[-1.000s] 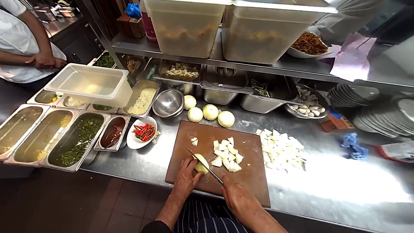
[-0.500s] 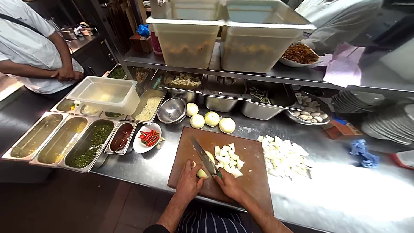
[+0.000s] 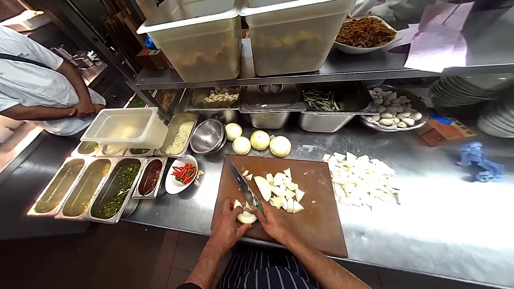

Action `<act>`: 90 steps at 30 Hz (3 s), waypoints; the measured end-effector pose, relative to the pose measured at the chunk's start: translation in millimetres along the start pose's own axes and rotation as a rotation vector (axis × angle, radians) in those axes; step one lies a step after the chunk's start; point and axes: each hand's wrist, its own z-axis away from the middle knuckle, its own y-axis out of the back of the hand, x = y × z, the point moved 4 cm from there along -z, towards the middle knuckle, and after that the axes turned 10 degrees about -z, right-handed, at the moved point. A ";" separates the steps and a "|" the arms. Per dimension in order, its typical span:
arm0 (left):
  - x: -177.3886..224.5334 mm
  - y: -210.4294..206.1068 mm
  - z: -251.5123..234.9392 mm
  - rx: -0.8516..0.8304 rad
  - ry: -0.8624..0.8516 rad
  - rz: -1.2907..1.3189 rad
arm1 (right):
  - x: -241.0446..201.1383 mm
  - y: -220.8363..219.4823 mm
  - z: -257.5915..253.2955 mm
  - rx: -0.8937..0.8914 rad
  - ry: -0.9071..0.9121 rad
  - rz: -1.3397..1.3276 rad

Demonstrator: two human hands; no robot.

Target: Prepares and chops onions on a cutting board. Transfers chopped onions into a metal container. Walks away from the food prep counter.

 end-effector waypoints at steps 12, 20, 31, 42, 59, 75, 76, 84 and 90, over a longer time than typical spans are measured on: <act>-32.1 9.1 1.3 -0.217 -0.367 0.001 | -22.1 30.9 60.3 0.054 -0.017 0.286; 37.8 1.7 -10.0 -0.317 0.066 -0.007 | -16.3 22.7 88.2 -0.038 -0.133 0.563; 44.7 9.0 -20.9 -0.388 0.077 -0.021 | -3.0 19.3 63.8 -0.055 -0.135 0.450; 16.8 0.4 -16.1 -0.238 -0.043 0.056 | -49.3 38.1 100.7 -0.231 -0.251 0.537; 42.8 -22.9 6.8 -0.175 0.188 -0.120 | -2.0 6.2 71.7 -0.106 -0.116 0.429; 25.4 -25.0 14.7 0.030 0.107 0.002 | 19.3 -13.4 63.9 -0.056 0.088 0.300; 26.7 -23.0 11.4 0.026 0.103 0.048 | 26.0 -10.1 68.7 -0.006 0.111 0.247; 38.8 1.4 -103.9 -0.192 -0.118 0.003 | 66.1 86.0 137.6 0.088 -0.104 -0.399; 47.4 3.0 -142.1 -0.467 -0.420 -0.127 | 97.3 123.3 194.6 -0.377 -0.259 -0.464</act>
